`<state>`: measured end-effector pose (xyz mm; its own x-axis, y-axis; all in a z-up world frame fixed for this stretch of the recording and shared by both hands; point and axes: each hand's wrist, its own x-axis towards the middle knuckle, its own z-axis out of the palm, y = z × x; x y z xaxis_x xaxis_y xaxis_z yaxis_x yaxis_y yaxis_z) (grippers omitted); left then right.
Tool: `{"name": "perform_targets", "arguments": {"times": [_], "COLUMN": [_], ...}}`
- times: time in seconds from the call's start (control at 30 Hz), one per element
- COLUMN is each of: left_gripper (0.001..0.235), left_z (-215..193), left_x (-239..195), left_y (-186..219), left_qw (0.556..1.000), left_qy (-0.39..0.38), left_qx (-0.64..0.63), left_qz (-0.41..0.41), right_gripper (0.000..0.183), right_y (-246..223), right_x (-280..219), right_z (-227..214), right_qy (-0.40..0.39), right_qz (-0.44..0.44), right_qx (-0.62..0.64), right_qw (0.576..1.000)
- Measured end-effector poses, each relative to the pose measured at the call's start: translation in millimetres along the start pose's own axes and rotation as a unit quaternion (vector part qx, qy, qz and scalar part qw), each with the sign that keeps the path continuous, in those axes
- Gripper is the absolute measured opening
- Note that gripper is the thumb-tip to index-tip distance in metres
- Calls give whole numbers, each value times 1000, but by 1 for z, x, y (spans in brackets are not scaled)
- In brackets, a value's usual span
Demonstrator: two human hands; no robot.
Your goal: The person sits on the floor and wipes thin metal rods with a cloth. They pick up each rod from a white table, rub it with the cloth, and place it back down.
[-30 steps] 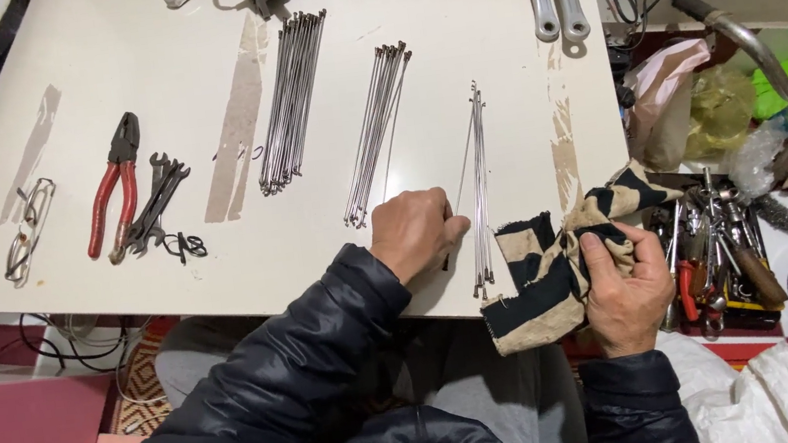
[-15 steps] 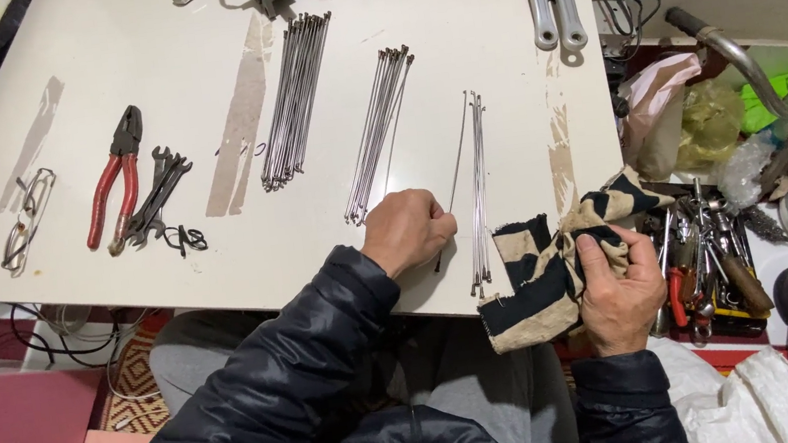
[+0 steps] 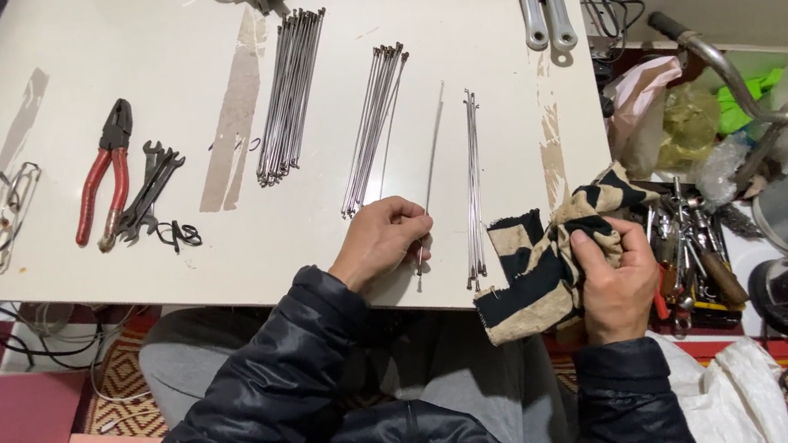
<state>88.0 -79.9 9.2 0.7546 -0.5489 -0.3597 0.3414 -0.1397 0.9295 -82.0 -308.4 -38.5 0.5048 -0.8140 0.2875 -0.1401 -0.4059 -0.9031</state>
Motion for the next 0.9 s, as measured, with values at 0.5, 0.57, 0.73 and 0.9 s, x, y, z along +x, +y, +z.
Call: {"name": "perform_targets", "arguments": {"times": [0.5,0.57,0.73,0.9], "left_gripper": [11,11,13,11], "left_z": [-5,-8,-12,-12], "left_x": [-18,-17,-15,-16], "left_y": [-6,-8,-12,-17], "left_qw": [998,999,999,998], "left_qy": [-27,-24,-24,-28], "left_qx": [-45,-34,-34,-52], "left_qz": [-17,-13,1,16], "right_gripper": [36,37,46,66], "right_y": [-56,-52,-41,-28], "right_x": [24,24,14,4], "right_z": [-50,-46,-27,-24], "right_qy": [0,-24,-46,-99], "right_qz": [180,166,239,245], "right_qx": [566,601,603,603], "right_qw": [804,781,760,753]}}
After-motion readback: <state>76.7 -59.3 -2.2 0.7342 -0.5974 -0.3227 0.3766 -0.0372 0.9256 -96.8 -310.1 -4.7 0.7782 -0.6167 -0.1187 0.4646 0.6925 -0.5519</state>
